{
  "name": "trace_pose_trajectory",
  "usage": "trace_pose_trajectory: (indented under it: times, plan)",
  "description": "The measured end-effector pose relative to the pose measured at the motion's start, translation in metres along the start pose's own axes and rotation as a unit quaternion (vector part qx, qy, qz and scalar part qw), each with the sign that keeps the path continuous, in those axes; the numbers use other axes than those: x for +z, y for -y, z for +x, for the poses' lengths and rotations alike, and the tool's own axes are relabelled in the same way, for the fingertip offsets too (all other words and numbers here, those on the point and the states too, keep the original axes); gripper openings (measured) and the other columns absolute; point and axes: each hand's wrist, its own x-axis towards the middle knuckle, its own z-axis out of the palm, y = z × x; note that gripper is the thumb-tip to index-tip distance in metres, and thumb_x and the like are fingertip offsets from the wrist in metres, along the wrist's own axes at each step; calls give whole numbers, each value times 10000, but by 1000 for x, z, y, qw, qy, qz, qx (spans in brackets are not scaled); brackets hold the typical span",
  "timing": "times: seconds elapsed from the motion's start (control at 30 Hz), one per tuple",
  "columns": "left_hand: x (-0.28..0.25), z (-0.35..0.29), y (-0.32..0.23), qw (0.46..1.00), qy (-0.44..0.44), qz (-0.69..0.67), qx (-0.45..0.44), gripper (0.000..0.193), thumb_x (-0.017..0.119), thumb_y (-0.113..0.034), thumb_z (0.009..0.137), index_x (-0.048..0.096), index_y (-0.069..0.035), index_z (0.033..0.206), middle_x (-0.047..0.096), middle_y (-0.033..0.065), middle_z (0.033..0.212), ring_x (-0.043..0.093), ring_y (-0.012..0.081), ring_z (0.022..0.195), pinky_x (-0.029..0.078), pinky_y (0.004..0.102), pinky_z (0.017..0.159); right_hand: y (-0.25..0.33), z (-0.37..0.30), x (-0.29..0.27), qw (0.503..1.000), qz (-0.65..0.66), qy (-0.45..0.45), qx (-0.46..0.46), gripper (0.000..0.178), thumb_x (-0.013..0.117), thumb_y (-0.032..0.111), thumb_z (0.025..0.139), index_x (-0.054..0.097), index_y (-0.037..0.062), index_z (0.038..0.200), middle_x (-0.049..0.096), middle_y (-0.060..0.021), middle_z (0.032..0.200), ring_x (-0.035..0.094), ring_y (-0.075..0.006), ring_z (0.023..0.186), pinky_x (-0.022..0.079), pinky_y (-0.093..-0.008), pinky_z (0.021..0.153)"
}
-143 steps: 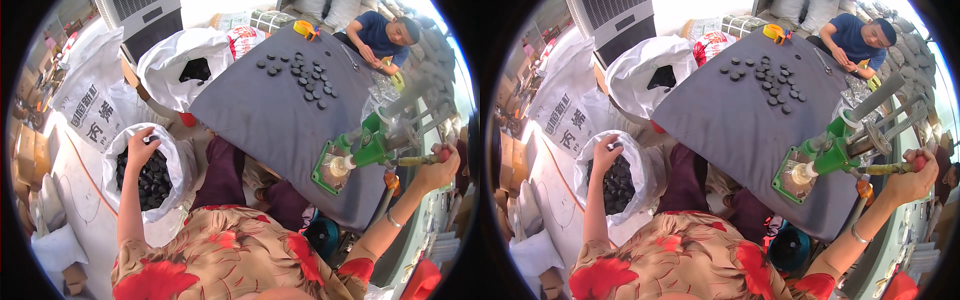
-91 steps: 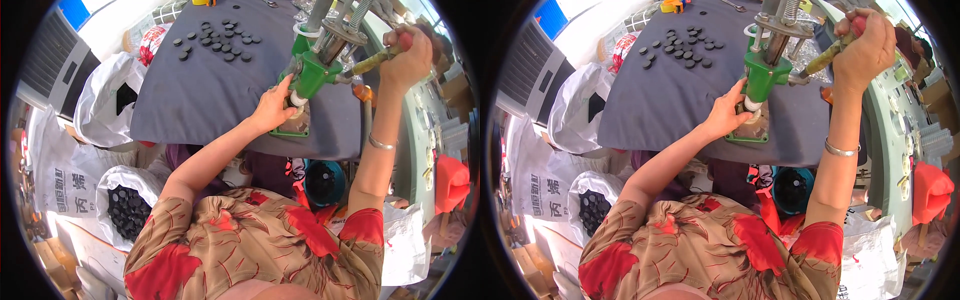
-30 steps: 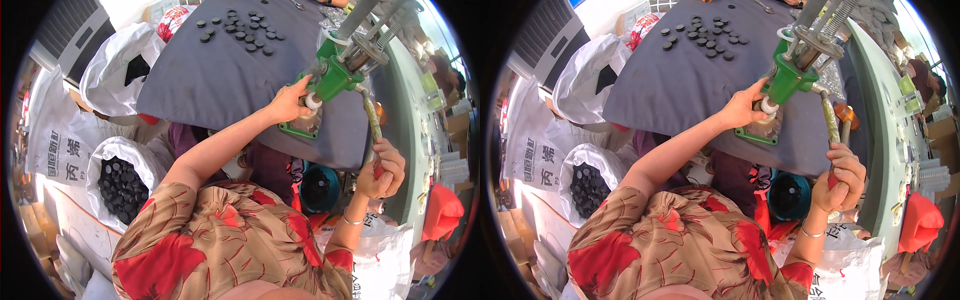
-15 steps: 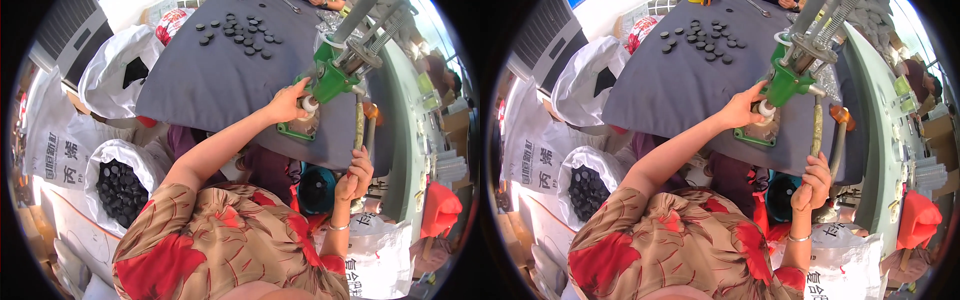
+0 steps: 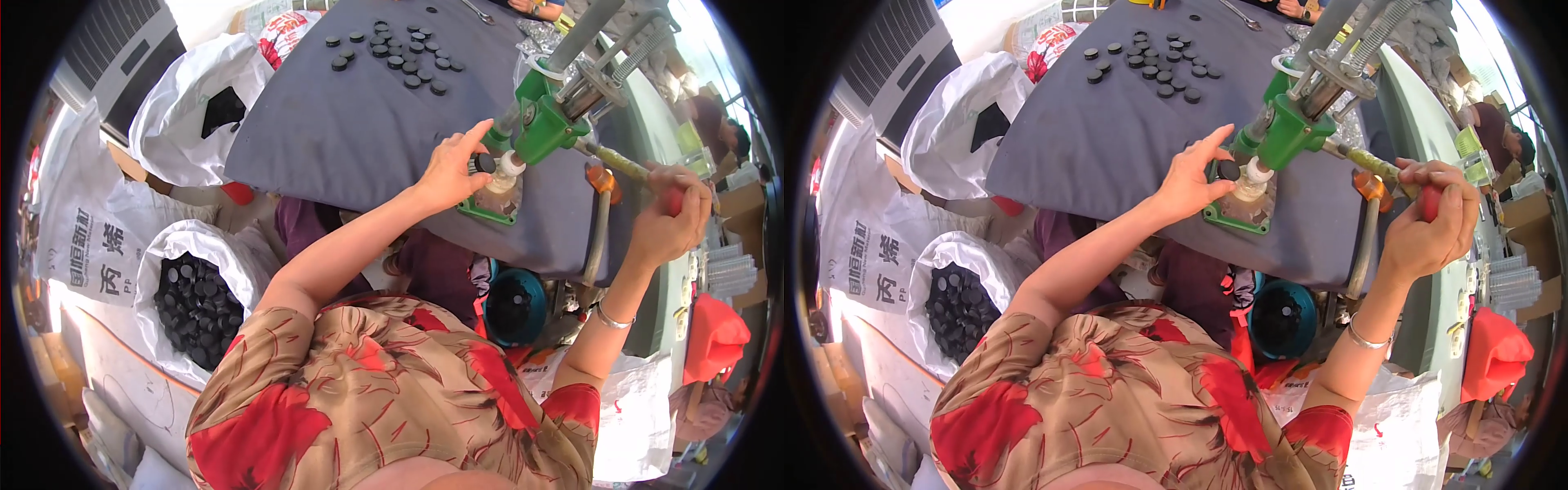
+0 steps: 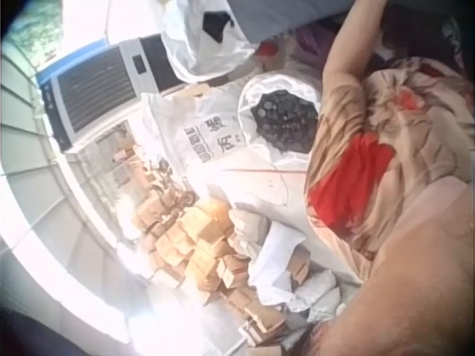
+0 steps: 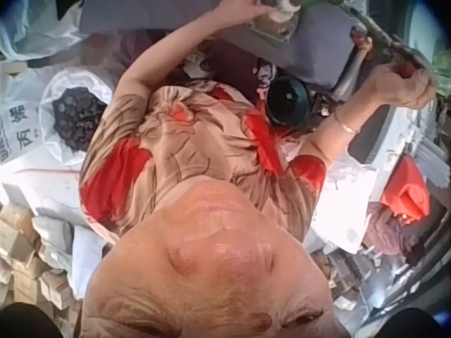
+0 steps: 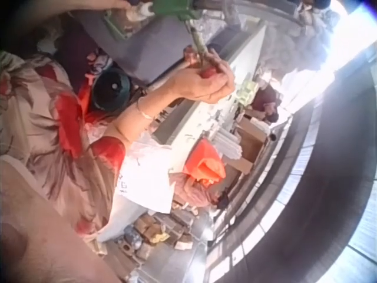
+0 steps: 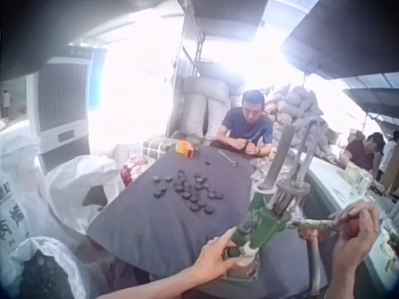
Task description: The person operates a hand press to assemble or process small black plastic components.
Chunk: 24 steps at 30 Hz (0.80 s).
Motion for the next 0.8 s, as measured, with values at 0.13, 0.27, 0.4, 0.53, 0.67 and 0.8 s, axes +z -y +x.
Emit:
trace_pose_trajectory:
  times: [0.13,0.27,0.4,0.53,0.67,0.8]
  plan:
    - [-27,-7,-20,997,-9,59,40,863,776,-106,623,352,-100,1375,614,78,912,516,271,885,415,389,817,-4,1,0,1000,-19,-14,-14,184,360,72,876,482,-54,824,541,-199,762,529,-268,619,526,-465,685]
    - [-42,-9,-31,992,-29,104,68,888,805,-91,598,370,-85,1372,601,61,883,536,258,838,453,368,744,-2,9,7,999,-38,-36,3,197,369,76,878,500,-58,819,543,-199,758,530,-269,615,528,-458,683]
    - [-49,-13,-38,992,-53,104,56,872,807,-89,619,368,-76,1372,614,64,857,573,218,795,468,319,738,-4,21,10,998,-22,-45,34,213,390,80,882,529,-61,806,549,-175,756,540,-246,623,532,-421,681]
    - [-66,-16,-35,930,-12,-322,-179,729,781,-89,703,410,-18,1326,629,57,852,593,173,738,476,283,699,-15,41,16,997,-22,-48,53,207,415,77,886,540,-64,799,548,-145,749,550,-223,608,534,-375,675]
    - [-105,-29,-25,798,27,-546,-255,312,603,-168,882,570,8,1137,633,102,904,636,219,767,496,280,673,-29,63,18,995,-90,-5,41,182,423,46,883,544,-61,799,542,-123,740,568,-217,616,535,-346,661]
    - [-138,-52,-23,756,-19,-604,-251,334,553,-263,916,578,21,1090,605,115,896,610,230,731,480,267,594,-70,85,-2,994,-107,-2,30,161,426,11,888,567,-64,866,567,-104,818,603,-203,685,529,-303,704]
